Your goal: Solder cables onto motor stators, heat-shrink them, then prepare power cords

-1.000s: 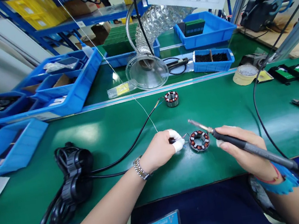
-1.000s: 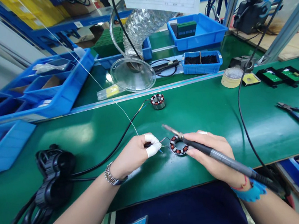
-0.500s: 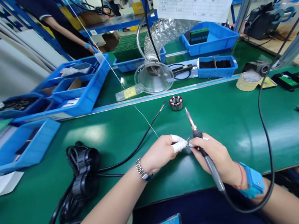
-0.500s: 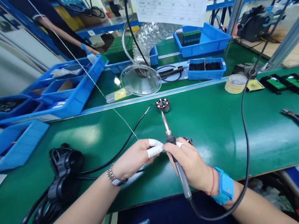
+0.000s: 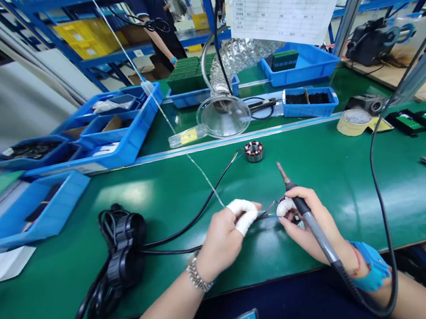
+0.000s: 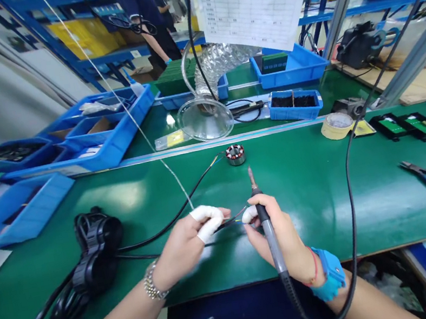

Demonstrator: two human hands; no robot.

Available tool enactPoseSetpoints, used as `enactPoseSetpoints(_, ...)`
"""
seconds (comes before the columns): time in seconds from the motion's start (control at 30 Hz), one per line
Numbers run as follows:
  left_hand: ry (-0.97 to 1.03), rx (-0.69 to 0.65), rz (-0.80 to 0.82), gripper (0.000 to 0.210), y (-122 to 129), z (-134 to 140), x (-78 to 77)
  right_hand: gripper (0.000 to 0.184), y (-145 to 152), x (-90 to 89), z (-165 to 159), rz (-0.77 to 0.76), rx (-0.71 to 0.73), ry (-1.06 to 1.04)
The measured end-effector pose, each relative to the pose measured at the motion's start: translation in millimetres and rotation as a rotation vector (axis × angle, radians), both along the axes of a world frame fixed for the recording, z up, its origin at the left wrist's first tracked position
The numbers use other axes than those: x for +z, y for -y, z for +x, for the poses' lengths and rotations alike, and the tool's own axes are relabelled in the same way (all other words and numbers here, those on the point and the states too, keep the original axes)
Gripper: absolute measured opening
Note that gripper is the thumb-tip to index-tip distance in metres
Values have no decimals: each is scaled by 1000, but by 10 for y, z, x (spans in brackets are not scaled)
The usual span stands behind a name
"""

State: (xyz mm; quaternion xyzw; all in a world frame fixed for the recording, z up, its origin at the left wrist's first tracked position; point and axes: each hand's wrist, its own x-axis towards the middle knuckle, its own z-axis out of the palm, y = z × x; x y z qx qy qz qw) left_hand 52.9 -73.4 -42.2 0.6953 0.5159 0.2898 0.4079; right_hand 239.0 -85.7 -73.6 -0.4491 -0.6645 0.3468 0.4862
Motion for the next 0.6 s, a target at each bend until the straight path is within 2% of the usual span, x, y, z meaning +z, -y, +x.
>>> enactPoseSetpoints(0.1,141,-36,20,12,42,156,-67,43,6,-29,-22,-66,11,-64)
enactPoseSetpoints(0.2,164,-51,28,10,35,224,-105,41,13,-36,-26,-71,-2,-62)
enactPoseSetpoints(0.33,148,-98,0,10,-22,205,-117,36,-3,11,43,58,44,56)
enactPoseSetpoints(0.47,74,-216,37,10,-90,162,-56,27,-39,59,133,255,128,224)
enactPoseSetpoints(0.6,-22,-315,44,12,-137,147,30,27,-52,21,136,309,60,132)
